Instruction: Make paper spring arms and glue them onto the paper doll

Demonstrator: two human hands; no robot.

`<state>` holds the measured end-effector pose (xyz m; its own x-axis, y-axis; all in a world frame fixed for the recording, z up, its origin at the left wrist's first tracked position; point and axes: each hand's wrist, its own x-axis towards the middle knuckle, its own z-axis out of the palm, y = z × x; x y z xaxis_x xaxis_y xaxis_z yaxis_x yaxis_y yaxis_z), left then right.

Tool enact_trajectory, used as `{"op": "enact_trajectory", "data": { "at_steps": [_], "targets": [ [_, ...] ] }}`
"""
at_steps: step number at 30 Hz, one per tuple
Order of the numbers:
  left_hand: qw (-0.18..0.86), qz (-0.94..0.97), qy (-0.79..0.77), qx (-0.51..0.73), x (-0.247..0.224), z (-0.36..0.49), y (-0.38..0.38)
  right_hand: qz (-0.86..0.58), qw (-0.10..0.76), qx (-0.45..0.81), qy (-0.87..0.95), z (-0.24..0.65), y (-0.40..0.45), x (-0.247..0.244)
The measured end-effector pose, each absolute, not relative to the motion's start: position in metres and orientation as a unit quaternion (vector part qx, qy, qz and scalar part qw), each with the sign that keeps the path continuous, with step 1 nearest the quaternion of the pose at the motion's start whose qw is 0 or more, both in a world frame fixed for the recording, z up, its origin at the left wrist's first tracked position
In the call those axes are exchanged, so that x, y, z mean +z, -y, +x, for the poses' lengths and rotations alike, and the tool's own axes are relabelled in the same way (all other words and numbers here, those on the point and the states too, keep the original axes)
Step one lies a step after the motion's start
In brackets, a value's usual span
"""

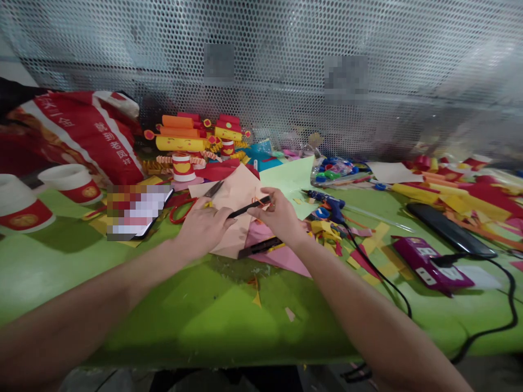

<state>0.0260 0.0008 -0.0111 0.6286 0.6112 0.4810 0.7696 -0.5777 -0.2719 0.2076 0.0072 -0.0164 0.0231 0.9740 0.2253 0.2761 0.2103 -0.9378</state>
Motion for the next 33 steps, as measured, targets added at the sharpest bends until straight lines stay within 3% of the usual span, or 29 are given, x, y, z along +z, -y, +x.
{"op": "enact_trajectory", "data": {
  "at_steps": [3,5,12,33],
  "targets": [
    [0.238,-0.87,0.393,-0.18,-0.013,0.027,-0.001,-0.479,0.444,0.494,0.573,0.205,-0.005,-0.014],
    [0.241,-0.868,0.393,-0.183,-0.014,0.028,-0.001,-0.467,0.433,0.52,0.57,0.204,-0.003,-0.012],
    [0.232,-0.871,0.382,-0.206,-0.013,0.028,0.0,-0.444,0.431,0.527,0.582,0.205,-0.002,-0.015],
    [0.237,-0.87,0.382,-0.204,-0.015,0.034,0.007,-0.442,0.549,0.489,0.514,0.19,0.004,-0.016]
  ]
}}
